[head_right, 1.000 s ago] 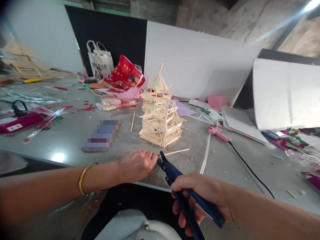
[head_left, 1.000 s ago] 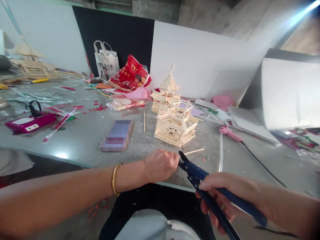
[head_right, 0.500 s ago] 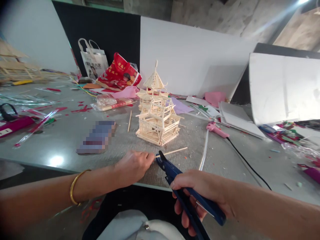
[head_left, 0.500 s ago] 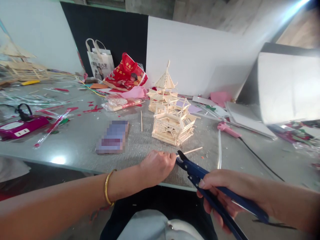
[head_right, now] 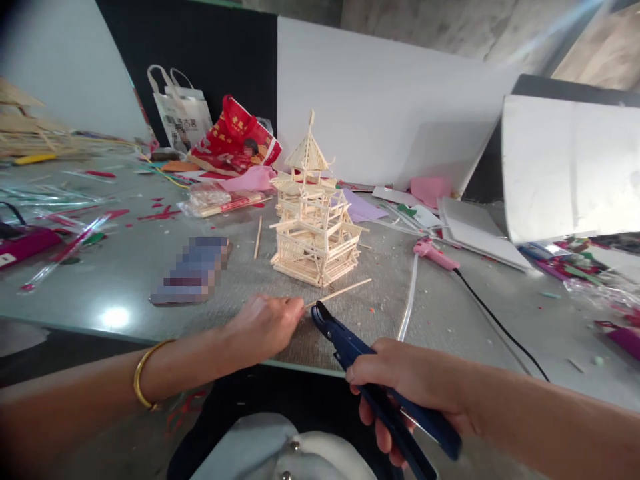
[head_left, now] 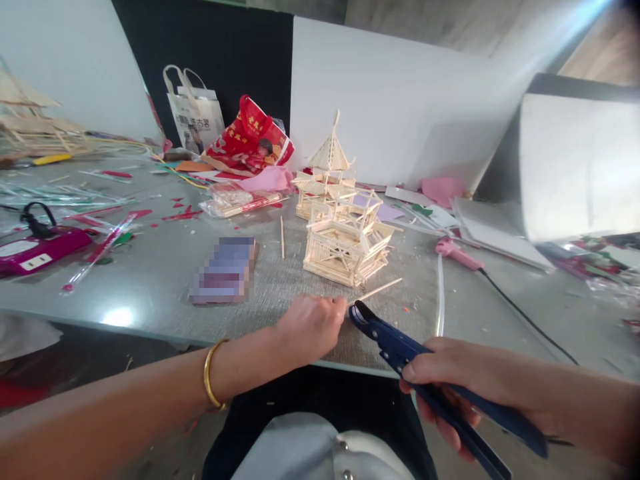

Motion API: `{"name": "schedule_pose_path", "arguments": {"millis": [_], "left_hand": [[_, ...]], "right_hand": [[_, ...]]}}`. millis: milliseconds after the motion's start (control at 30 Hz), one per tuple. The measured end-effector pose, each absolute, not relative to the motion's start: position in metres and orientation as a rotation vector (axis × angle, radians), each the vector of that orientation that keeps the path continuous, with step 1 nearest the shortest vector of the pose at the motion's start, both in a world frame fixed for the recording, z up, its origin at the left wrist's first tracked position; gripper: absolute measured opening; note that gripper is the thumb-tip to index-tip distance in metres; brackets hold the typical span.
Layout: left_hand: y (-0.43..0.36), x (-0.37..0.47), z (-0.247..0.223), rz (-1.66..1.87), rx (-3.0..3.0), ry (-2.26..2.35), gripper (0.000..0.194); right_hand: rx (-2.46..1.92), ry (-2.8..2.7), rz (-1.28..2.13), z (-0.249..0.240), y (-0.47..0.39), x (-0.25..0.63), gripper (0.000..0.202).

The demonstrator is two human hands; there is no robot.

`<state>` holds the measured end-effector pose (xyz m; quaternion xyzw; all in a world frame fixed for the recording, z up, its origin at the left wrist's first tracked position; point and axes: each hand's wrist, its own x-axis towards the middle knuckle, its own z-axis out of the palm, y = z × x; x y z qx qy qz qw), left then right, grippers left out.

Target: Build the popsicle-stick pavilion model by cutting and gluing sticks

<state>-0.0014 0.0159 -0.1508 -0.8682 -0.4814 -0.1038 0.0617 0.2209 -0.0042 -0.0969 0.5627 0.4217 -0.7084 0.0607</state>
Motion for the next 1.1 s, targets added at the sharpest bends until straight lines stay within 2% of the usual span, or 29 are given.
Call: {"name": "schedule_pose_path", "arguments": {"millis": [400,633,1100], "left_hand": [[0.007,0.004,-0.139,-0.308,-2.693,-1.688,0.029],[0.007,0.004,-0.140,-0.454,-2.750,-1.788,0.030],[0.012,0.009,-0.145,-0.425,-2.735,-1.776,0.027]], "right_hand": [[1.710,1.321,-2.133,-0.095,-0.011,0.221,0.025],[1.739,1.344,-2.081,-0.096,-0.013,0.221,0.024],[1.788,1.276,-2.158,-0.108,-0.011,0.231,0.028]]}}
